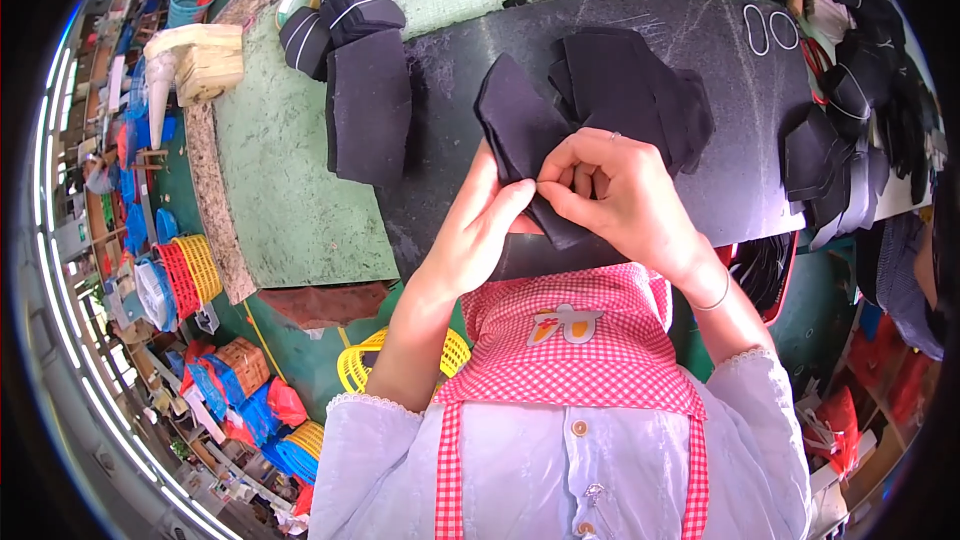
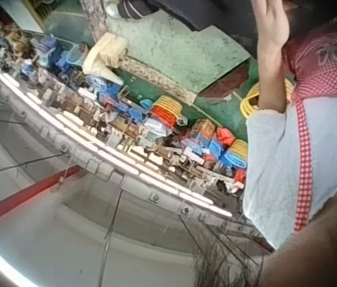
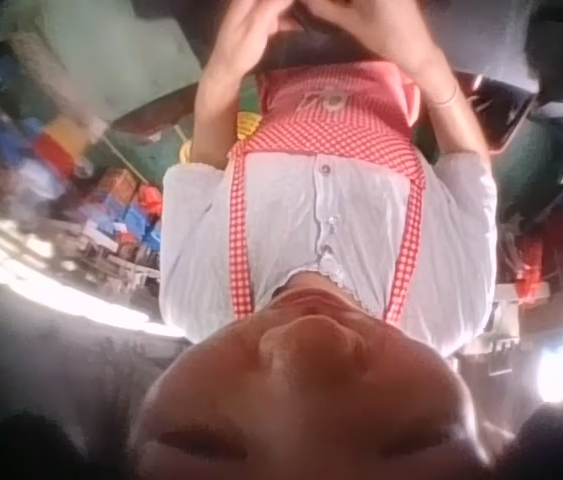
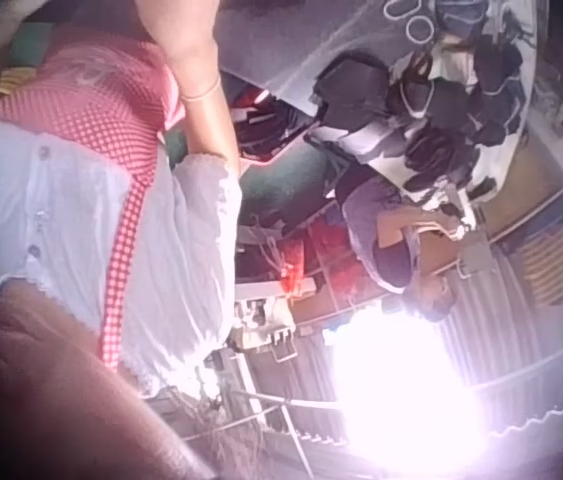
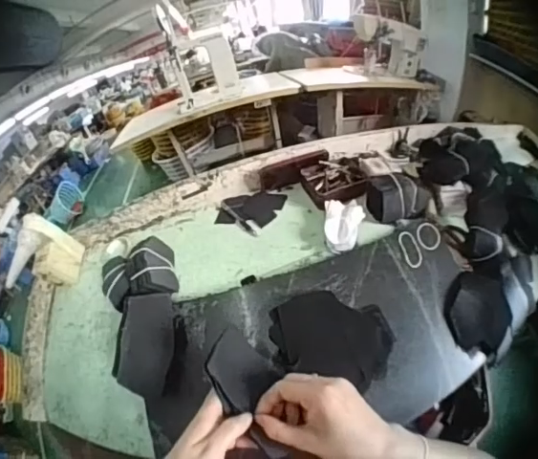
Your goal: Counting and inspecting black fabric shoe components at a factory production workbench.
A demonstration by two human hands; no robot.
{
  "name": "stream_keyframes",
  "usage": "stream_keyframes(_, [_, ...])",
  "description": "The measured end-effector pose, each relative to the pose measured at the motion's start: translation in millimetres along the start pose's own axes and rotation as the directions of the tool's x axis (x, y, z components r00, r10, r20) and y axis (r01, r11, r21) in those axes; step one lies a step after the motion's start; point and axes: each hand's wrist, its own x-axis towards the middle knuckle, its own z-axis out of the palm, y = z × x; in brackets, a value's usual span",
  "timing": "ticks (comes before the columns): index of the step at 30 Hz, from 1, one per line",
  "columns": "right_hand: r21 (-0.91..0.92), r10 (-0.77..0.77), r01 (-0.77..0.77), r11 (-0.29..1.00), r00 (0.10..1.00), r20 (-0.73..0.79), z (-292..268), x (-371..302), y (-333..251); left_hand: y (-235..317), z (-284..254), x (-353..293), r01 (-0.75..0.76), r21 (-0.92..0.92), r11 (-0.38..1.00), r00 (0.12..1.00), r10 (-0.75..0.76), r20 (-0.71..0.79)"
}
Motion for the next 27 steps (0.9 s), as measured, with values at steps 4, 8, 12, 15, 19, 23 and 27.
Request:
stream_keyframes(4, [-0.057,-0.062,0.064,0.996,0.997,0.04,-4,0,-4,-3,4,1,-0.027,-0.034,0.999,0.999,0.026,-0.032])
stream_keyframes(8, [-0.046,-0.069,0.069,0.997,0.998,0.01,-1,0,1,-10,-3,5,-0.003,-0.042,0.999,0.999,0.005,0.042])
stream_keyframes(12, [-0.087,-0.08,0.08,0.993,0.997,0.001,1,1,0,-10,-1,8,0.024,-0.176,0.984,0.998,-0.013,0.063])
stream_keyframes(15, [-0.079,-0.068,0.069,0.994,0.998,0.011,1,2,4,-11,0,7,0.008,-0.138,0.99,0.999,-0.003,0.032])
stream_keyframes(19, [0.145,0.04,-0.055,0.988,0.993,0.11,-7,4,11,-5,0,2,0.016,-0.082,0.996,0.999,-0.013,0.034])
stream_keyframes(23, [0.17,0.045,-0.073,0.983,0.985,0.166,-9,7,20,-8,3,1,-0.072,-0.046,0.996,0.994,0.076,0.078])
stream_keyframes(27, [0.445,0.1,-0.111,0.889,0.994,0.047,-12,7,27,-15,-11,1,-0.084,-0.094,0.992,0.994,0.09,0.061])
